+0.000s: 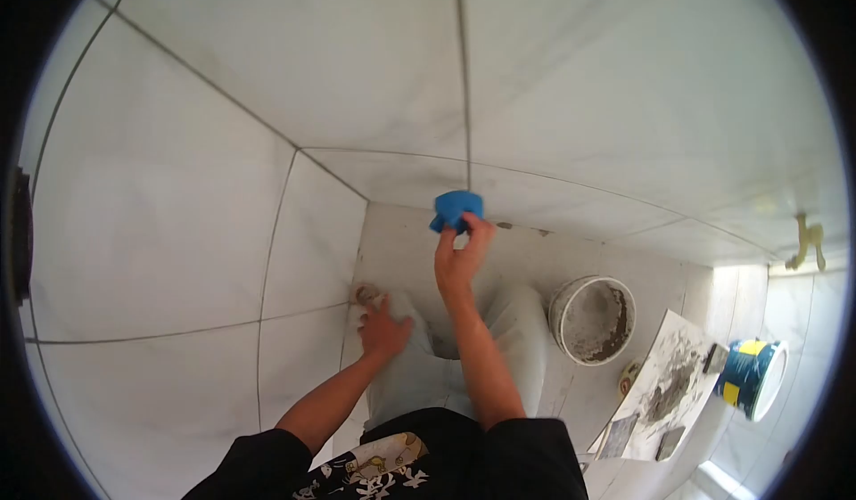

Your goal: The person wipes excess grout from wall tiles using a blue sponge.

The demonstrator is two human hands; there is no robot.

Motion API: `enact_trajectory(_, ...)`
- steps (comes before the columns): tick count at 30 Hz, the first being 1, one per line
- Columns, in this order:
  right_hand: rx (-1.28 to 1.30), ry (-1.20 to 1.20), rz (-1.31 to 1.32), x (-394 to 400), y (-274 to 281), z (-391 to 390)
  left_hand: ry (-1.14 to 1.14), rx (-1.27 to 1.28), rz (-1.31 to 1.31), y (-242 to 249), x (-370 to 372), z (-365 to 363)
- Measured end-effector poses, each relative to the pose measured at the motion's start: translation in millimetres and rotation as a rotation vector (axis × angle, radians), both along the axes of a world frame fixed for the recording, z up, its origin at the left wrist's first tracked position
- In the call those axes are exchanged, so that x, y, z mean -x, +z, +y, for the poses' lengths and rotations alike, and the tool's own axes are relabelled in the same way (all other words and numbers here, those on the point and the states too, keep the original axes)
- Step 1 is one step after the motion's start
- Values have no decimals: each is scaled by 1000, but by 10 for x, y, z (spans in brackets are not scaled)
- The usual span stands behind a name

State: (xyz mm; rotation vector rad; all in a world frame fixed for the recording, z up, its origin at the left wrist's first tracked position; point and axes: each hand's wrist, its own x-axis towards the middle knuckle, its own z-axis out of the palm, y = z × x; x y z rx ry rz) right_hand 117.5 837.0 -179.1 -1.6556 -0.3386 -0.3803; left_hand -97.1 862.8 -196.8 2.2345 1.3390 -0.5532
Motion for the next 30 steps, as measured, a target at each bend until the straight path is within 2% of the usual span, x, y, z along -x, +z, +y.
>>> enact_trajectory(1,-231,-105,57,109,-8,41,-23,14,11,-17,89,-31)
enact_trajectory(5,-208,-160,-31,10,199,666,-6,-14,10,-12,80,-26)
enact_trajectory(7,-91,-143,-46,141,193,1004,-10,-4,39,2,69,-6)
enact_trajectory(11,-162,90,31,477,456,1646,-96,-37,74,-109,166,1)
enact_trajectory(13,-31,326,-49,524,470,1804,-131,-47,107,-93,158,-23)
enact_trajectory(14,-22,316,-43,515,506,1782,-142,-37,111,-68,165,-63)
enact_trajectory(16,100,382,-200,378,653,1770,-34,-32,73,1,57,-31)
enact_trajectory(19,226,259,-285,156,562,1237,-31,-50,53,41,64,-36)
enact_trajectory(22,291,86,-91,-192,407,176,1,-14,89,28,50,-37)
enact_trajectory(24,271,-251,-77,-431,192,-630,-16,-4,53,-25,67,-26)
enact_trajectory(26,22,-350,171,-533,165,-1460,-32,4,28,-45,88,-53)
enact_trajectory(28,-474,-405,222,-796,112,-2155,-10,1,60,34,54,-56)
enact_trajectory(30,-767,-521,354,-954,619,-2432,-18,22,62,59,40,-64)
